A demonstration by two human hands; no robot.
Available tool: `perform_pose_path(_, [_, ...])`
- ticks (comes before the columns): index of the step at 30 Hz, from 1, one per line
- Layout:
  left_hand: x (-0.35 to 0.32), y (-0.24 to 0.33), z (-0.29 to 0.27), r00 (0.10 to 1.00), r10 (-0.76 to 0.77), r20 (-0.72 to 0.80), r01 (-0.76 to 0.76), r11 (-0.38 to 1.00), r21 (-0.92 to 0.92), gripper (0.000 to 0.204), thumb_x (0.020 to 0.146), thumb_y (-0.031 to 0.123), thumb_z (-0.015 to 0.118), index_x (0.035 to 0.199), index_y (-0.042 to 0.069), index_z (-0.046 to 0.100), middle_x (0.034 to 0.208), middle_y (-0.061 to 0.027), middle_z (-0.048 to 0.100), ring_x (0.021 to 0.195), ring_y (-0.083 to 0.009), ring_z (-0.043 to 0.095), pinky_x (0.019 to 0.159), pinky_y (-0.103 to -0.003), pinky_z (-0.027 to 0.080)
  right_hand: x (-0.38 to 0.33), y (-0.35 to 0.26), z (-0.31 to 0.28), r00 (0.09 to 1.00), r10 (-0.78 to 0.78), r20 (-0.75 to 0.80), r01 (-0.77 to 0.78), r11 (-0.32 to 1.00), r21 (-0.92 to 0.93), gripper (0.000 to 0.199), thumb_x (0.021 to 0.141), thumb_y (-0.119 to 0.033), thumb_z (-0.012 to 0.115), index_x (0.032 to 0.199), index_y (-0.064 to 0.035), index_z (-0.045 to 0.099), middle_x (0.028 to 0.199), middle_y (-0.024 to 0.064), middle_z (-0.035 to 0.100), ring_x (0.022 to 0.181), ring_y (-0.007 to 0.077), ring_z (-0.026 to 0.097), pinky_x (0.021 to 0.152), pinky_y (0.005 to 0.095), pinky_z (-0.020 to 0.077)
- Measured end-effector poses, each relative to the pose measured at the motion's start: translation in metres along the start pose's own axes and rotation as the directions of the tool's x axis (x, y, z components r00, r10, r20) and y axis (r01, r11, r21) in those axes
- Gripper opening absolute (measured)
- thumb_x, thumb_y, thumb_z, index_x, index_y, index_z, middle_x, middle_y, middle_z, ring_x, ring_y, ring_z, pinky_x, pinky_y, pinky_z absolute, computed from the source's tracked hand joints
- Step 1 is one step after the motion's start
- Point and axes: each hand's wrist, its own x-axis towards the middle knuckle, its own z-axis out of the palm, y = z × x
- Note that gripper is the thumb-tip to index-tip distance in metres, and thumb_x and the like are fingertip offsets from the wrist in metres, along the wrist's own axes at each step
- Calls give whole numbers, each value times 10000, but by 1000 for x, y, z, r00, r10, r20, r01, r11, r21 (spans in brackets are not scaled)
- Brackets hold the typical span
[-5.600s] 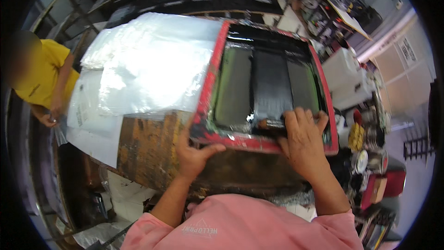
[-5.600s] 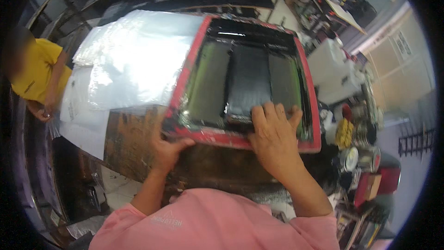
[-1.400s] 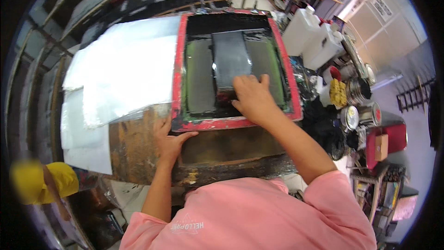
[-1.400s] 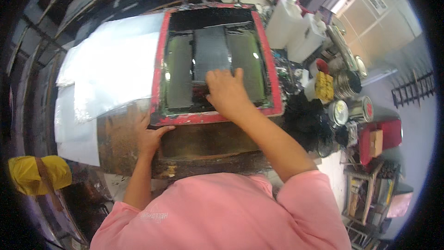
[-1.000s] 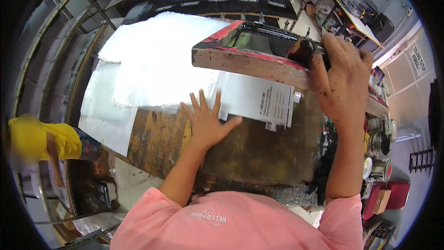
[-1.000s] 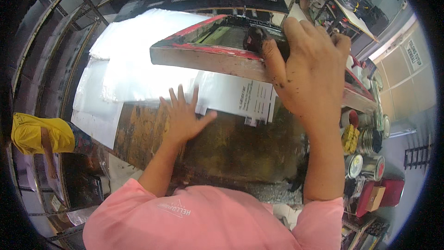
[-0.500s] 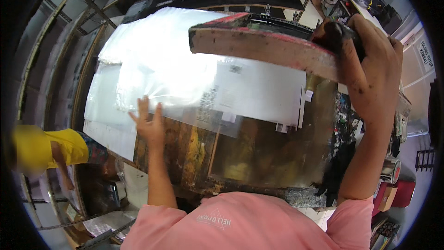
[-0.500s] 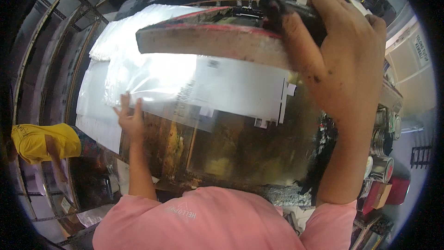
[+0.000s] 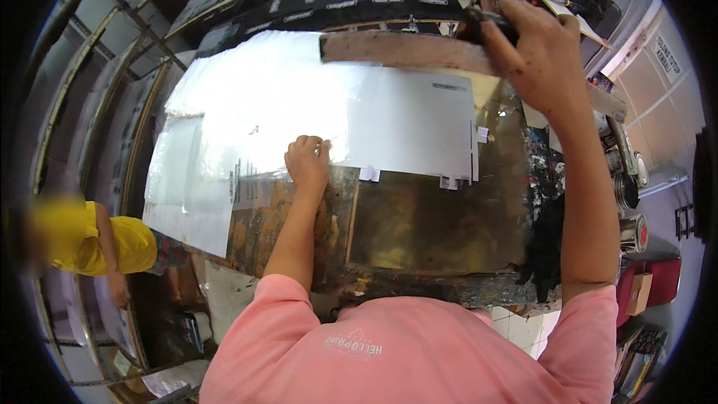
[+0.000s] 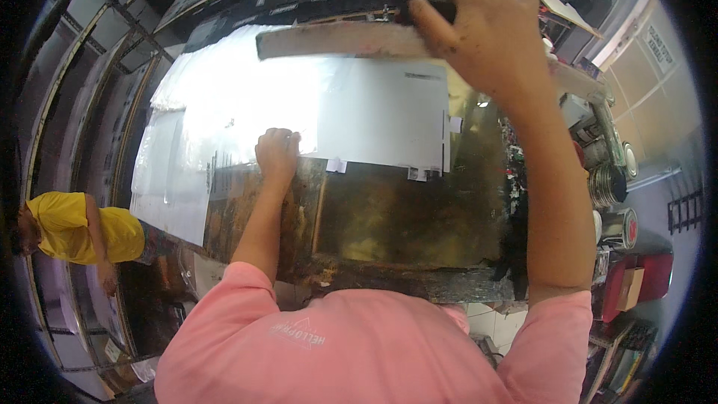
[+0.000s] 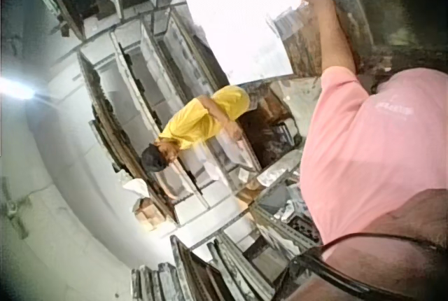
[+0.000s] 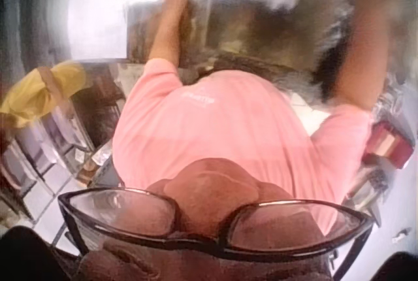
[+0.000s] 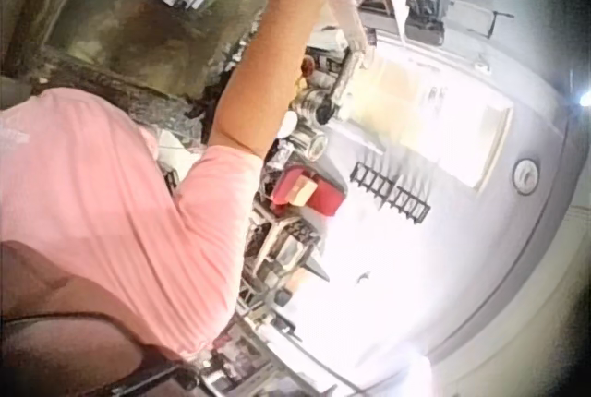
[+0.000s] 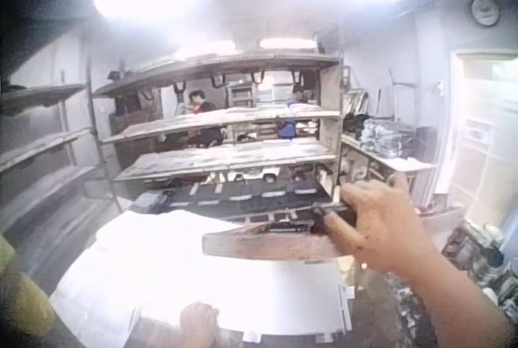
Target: The person performs screen printing by placing a plastic sheet on a flat surface, lowering a screen frame, and using a squeegee to apply black ink across the screen repeatedly for several sheets.
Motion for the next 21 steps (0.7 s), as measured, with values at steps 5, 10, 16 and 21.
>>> perform_pose_path(5, [28,4,1,959,-240,149,280,874,-396,323,1036,352,653,1045,47,761,1086,-125,744,1040,-326,668,933,-484,480,-12,-6,3,998,-1,-62,2,1000,9,468,974,-526,608,951,-64,683,903,133,705,936,343,675,918,530,390])
perform_pose_path(10, [-30,100,-4,844,445,298,-394,893,-218,821,911,701,651,1379,26,648,1511,-198,561,1436,-409,473,1203,-613,275,16,19,-1,998,-58,26,60,995,-84,278,972,-349,630,1179,-177,702,1068,132,714,957,334,688,830,536,394])
perform_pose_path(16, [-47,200,23,744,591,311,-465,793,-392,1153,715,876,694,1449,-7,584,1573,-223,486,1491,-420,409,1257,-667,164,16,-10,-22,980,127,155,-140,987,78,575,1042,-551,490,842,-38,656,814,149,676,799,320,662,927,541,404])
perform_pose_path(21, [-53,228,20,707,615,349,-500,784,-367,1129,672,875,718,1392,11,623,1513,-202,518,1440,-416,452,1228,-743,138,-2,10,-14,983,117,142,-130,987,89,539,1039,-538,500,862,-52,651,820,139,668,806,317,658,924,537,405])
